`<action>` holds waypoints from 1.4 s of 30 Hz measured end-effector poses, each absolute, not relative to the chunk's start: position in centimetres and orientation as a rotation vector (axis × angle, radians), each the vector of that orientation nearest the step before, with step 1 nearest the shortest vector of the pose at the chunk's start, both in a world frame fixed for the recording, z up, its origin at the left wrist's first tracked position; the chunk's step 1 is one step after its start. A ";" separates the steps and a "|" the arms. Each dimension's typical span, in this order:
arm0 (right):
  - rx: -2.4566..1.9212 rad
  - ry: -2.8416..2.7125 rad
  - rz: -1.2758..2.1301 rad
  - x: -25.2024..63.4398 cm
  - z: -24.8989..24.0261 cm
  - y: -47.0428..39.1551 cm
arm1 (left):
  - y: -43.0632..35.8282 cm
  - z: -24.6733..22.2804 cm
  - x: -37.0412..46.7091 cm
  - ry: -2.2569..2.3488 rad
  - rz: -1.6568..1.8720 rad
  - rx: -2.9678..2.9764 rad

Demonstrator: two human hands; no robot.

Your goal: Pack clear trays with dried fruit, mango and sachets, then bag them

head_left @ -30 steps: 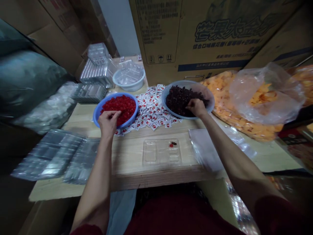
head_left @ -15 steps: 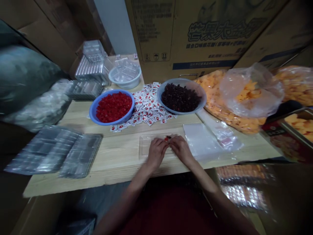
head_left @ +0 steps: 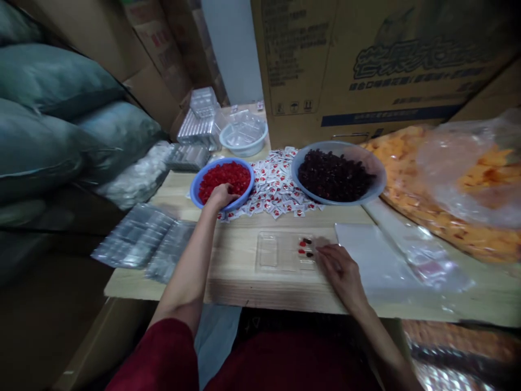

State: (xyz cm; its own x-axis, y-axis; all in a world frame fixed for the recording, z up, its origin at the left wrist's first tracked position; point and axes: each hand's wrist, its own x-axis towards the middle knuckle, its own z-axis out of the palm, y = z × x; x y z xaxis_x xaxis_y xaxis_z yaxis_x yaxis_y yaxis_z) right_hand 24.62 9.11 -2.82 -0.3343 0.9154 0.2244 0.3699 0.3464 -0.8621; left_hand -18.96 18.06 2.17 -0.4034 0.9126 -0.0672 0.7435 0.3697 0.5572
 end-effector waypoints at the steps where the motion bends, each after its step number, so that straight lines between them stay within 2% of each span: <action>1: -1.129 -1.863 0.962 24.7 -2.9 9.0 | 18.3 2.2 -19.1 2.269 0.663 1.452; 12: -1.176 -1.786 1.012 26.4 -2.1 7.8 | 15.8 2.7 -19.5 2.126 1.170 1.306; 16: -1.171 -1.788 1.046 26.0 -1.6 6.9 | 13.1 4.6 -14.2 1.910 1.345 1.395; 20: -1.201 -1.767 1.058 25.8 -1.7 6.1 | 7.7 4.2 -3.7 1.566 1.069 1.729; 23: -1.204 -1.769 1.064 25.8 -2.0 5.7 | 4.7 1.7 3.1 1.380 0.848 1.972; 26: -1.182 -1.794 1.086 25.8 -2.0 5.4 | 3.9 -0.9 6.2 1.365 0.697 2.118; 31: -1.152 -1.864 1.044 25.2 -2.7 5.0 | 4.2 -2.7 6.0 1.410 0.737 2.109; 38: -1.133 -1.996 0.936 25.2 -3.3 5.8 | 4.8 -2.3 4.6 1.445 0.798 2.130; 42: -1.113 -1.943 0.828 25.4 -2.2 10.1 | 9.1 -1.5 1.2 1.804 0.918 1.998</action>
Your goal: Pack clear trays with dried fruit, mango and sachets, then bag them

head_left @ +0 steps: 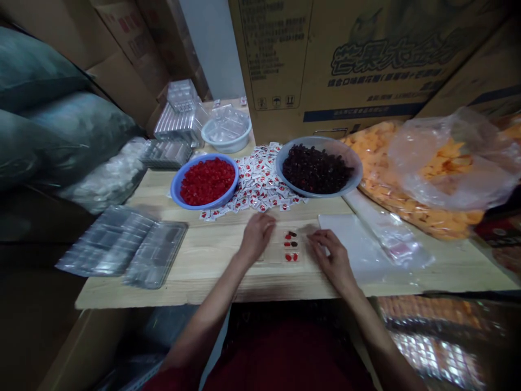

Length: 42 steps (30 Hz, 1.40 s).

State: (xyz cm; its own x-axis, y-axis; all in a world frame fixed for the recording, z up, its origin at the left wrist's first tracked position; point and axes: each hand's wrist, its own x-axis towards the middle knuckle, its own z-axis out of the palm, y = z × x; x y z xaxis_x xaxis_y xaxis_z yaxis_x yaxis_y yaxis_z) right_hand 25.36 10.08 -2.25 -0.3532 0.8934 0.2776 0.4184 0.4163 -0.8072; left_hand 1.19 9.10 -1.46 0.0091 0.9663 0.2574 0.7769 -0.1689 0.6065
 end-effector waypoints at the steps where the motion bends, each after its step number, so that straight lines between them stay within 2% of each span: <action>1: -1.100 -1.958 0.790 24.8 -2.2 11.5 | 10.5 -1.5 0.3 1.936 0.882 1.969; 4: -1.064 -2.105 0.696 21.7 -2.9 15.8 | 14.4 -2.6 -1.3 2.210 0.637 1.952; 8: -1.187 -2.418 0.476 16.8 -4.5 19.8 | 16.2 -4.2 -2.1 2.226 0.496 2.039; 10: -1.236 -2.505 0.410 15.4 -4.8 21.1 | 15.6 -4.0 -2.8 2.160 0.516 2.070; 14: -1.221 -2.504 0.433 15.7 -4.4 22.1 | 12.3 -1.9 -3.8 1.981 0.788 1.947; 16: -1.193 -2.401 0.484 17.0 -3.8 21.6 | 10.3 -0.7 -3.6 1.870 0.808 1.847; 21: -1.096 -2.010 0.912 20.5 -1.6 16.1 | 8.0 0.8 -1.9 1.687 0.483 1.832; 24: -1.093 -2.005 1.140 20.6 -1.2 12.2 | 8.6 0.7 -1.2 1.710 0.401 1.814; 26: -1.039 -2.075 1.176 19.7 -1.5 10.4 | 9.1 0.4 -1.1 1.745 0.458 1.772; 32: -1.020 -2.371 0.809 17.4 -2.7 8.7 | 8.9 -0.4 -1.1 1.739 0.572 1.846; 36: -1.098 -2.369 0.561 18.0 -2.8 7.7 | 7.1 0.0 -0.4 1.762 0.680 1.918; 42: -0.998 -2.408 0.575 19.1 -2.0 5.6 | 4.2 -0.3 0.9 1.755 0.570 2.055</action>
State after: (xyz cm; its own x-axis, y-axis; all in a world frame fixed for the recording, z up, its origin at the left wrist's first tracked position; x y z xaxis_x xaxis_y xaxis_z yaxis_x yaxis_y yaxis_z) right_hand 19.07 5.57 -2.00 -0.6262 0.7356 0.2583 0.5395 0.6481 -0.5375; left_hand 0.86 4.23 -0.29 0.1390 0.9884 0.0606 0.8354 -0.1499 0.5289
